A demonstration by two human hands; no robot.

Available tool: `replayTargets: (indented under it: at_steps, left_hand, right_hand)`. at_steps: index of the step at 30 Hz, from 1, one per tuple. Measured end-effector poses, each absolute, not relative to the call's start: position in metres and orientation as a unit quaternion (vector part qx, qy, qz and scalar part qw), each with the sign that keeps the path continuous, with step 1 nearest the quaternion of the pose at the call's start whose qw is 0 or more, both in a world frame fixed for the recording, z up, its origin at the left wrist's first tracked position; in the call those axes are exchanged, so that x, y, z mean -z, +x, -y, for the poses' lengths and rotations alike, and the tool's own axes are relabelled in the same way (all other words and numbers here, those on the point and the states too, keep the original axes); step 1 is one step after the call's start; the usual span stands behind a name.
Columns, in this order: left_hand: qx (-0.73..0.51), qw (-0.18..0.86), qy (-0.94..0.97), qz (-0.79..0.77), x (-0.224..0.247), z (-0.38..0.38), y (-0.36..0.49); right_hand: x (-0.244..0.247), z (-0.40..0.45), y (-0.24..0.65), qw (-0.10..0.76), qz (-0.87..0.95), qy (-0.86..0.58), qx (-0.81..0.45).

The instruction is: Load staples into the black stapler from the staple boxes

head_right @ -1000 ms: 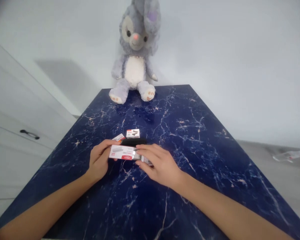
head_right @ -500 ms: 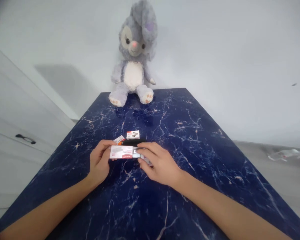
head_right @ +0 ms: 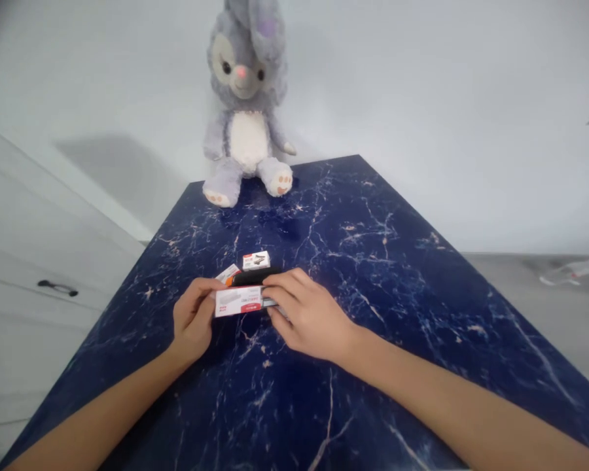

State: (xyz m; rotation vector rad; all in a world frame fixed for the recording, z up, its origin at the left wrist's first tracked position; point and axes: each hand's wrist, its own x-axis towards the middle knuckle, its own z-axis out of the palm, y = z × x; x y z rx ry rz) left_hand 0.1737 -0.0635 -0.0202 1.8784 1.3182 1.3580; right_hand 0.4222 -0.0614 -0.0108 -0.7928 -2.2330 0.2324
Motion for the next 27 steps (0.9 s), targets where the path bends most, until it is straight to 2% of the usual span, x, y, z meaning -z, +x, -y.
replayTargets:
  at_steps: [9,12,16,19,22,27]
  left_hand:
    - [-0.533,0.287,0.623,-0.496,0.022,0.060,0.175]
    - [-0.562,0.316,0.595,-0.480,0.024,0.059,0.177]
    - [-0.569,0.406,0.559,-0.446,0.023,0.056,0.180]
    - [-0.589,0.446,0.515,-0.435,0.017,0.052,0.181]
    - [-0.605,0.493,0.476,-0.406,0.011,0.048,0.183]
    - [-0.561,0.547,0.492,-0.380,0.015,0.048,0.184]
  right_hand:
    - [0.016,0.060,0.426,0.394,0.861,-0.301,-0.115]
    - [0.014,0.060,0.426,0.425,0.849,-0.287,-0.127]
    - [0.007,0.060,0.429,0.494,0.796,-0.327,-0.125]
    - [0.006,0.060,0.432,0.525,0.734,-0.388,-0.187]
    - [0.010,0.060,0.433,0.519,0.677,-0.439,-0.284]
    - [0.011,0.061,0.429,0.525,0.642,-0.432,-0.355]
